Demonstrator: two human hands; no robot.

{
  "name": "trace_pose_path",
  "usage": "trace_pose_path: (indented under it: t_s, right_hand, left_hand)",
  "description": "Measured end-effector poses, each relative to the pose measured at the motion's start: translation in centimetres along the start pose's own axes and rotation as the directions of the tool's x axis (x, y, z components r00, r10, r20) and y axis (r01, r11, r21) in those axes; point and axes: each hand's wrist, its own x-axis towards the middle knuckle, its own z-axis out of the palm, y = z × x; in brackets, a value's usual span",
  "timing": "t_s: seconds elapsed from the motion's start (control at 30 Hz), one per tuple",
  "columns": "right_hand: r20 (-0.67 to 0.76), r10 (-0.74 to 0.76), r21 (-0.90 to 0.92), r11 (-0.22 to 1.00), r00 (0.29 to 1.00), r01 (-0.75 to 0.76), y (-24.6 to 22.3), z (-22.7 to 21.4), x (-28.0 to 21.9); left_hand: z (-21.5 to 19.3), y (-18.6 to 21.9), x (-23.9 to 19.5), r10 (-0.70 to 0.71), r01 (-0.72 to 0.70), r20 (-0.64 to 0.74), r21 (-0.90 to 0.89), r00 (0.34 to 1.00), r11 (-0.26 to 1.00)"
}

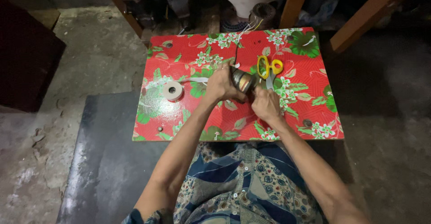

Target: The person sits on the floor and works on a small electric motor placed on a low floral table. They use their hands to rotate and inspect the motor, then remove the top cover to expose the internal windings and wires. The person continues to manipulate the motor body and wires throughout the clip.

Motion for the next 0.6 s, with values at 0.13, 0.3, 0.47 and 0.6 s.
trace_pose_path:
  t_s: [0.13,0.3,0.47,0.6]
  right_hand:
    - [0.025,0.078,-0.011,0.997,0.997,-0.078,-0.2,1.6,-0.1]
    - [0.224,0.227,0.143,0.954,0.948,-0.262,0.3,1.1,1.6]
    - [0.479,0.45,0.255,0.75,0.753,-0.61,0.2,0.5,2.7]
    - [0.115,-0.006,-0.036,0.999,0.993,0.01,-0.3,0.5,0.4]
  left_hand:
    - [-1.7,0.5,-0.4,-0.139,0.13,0.12,0.08,0.983,0.988]
    - [-2.0,0.4,-0.4,-0.07,0.064,0.088,0.072,0.994,0.995]
    - [-1.5,-0.6,-2.0,0.149,-0.15,0.013,0.093,0.989,0.984]
    - [-1.4,-1.1,-3.1,0.223,-0.218,-0.059,0.081,0.973,0.973]
